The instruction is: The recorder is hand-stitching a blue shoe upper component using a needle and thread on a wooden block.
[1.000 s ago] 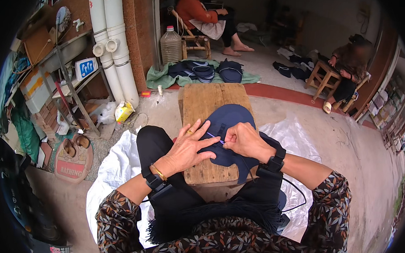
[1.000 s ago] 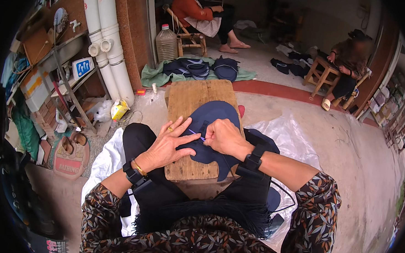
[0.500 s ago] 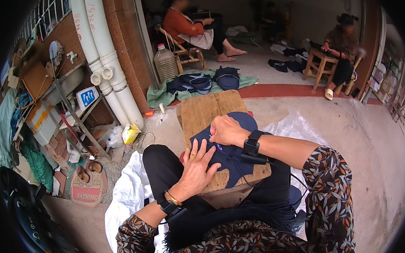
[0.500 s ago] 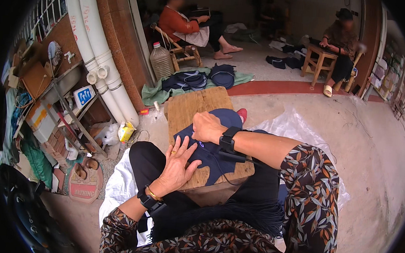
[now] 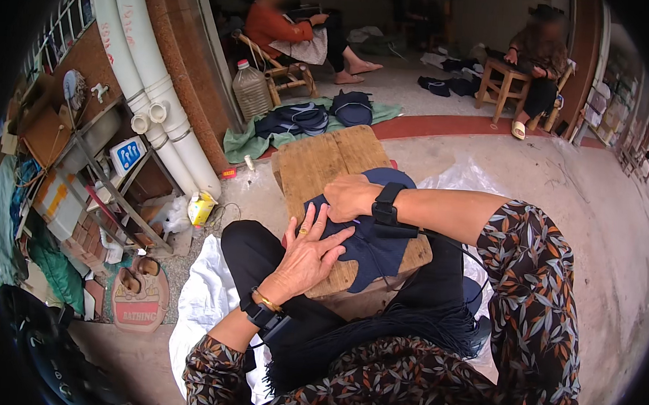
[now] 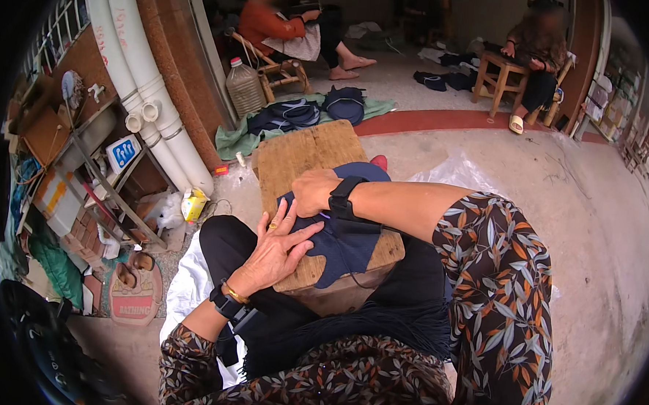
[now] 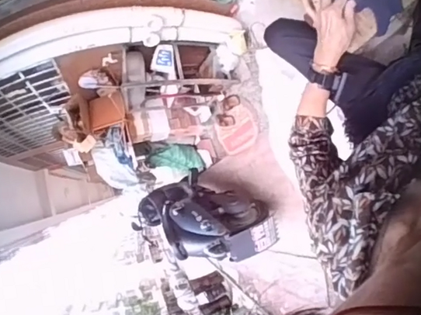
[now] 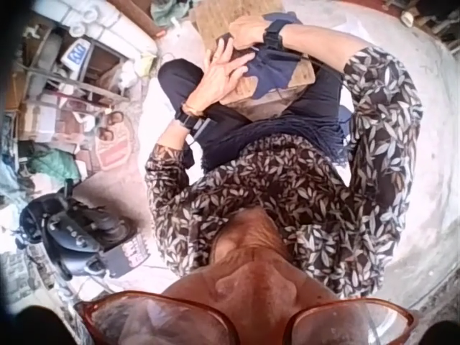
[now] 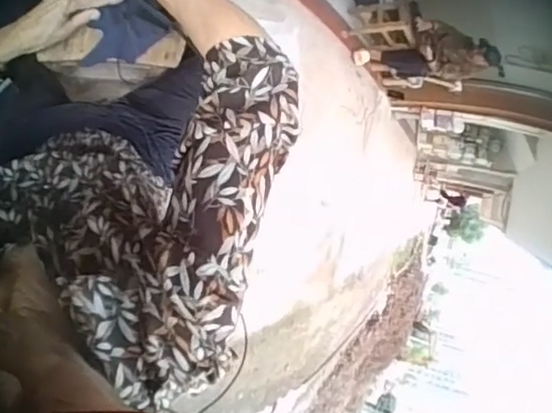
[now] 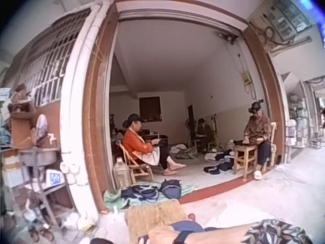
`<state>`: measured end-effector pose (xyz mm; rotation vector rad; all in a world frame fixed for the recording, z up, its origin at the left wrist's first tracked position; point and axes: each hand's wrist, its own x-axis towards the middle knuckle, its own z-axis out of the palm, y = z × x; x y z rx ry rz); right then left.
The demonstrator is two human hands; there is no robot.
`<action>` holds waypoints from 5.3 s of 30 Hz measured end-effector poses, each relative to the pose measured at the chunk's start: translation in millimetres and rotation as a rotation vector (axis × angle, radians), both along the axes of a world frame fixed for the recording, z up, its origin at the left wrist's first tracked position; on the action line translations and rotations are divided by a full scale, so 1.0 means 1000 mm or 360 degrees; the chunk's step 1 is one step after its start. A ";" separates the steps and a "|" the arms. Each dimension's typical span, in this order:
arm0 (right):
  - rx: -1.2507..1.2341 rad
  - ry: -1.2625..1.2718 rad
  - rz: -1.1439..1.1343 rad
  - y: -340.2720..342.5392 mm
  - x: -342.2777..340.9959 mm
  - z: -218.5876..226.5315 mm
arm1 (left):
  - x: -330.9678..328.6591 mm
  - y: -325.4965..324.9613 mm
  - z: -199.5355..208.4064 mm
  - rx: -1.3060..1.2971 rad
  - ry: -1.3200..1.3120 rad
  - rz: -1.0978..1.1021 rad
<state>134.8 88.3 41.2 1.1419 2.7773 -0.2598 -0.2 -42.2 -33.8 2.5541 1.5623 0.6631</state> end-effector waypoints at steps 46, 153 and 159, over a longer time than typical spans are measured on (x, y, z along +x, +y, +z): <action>-0.0585 0.2753 -0.1602 0.166 0.173 0.004 | 0.014 -0.008 -0.003 -0.0005 -0.0123 -0.0008; 0.0094 0.0706 0.0632 -0.015 0.101 -0.009 | -0.012 -0.007 -0.003 -0.0147 -0.0076 0.0072; 0.0022 0.0658 0.0730 -0.006 0.091 -0.011 | -0.014 -0.008 -0.005 -0.0139 -0.0074 0.0062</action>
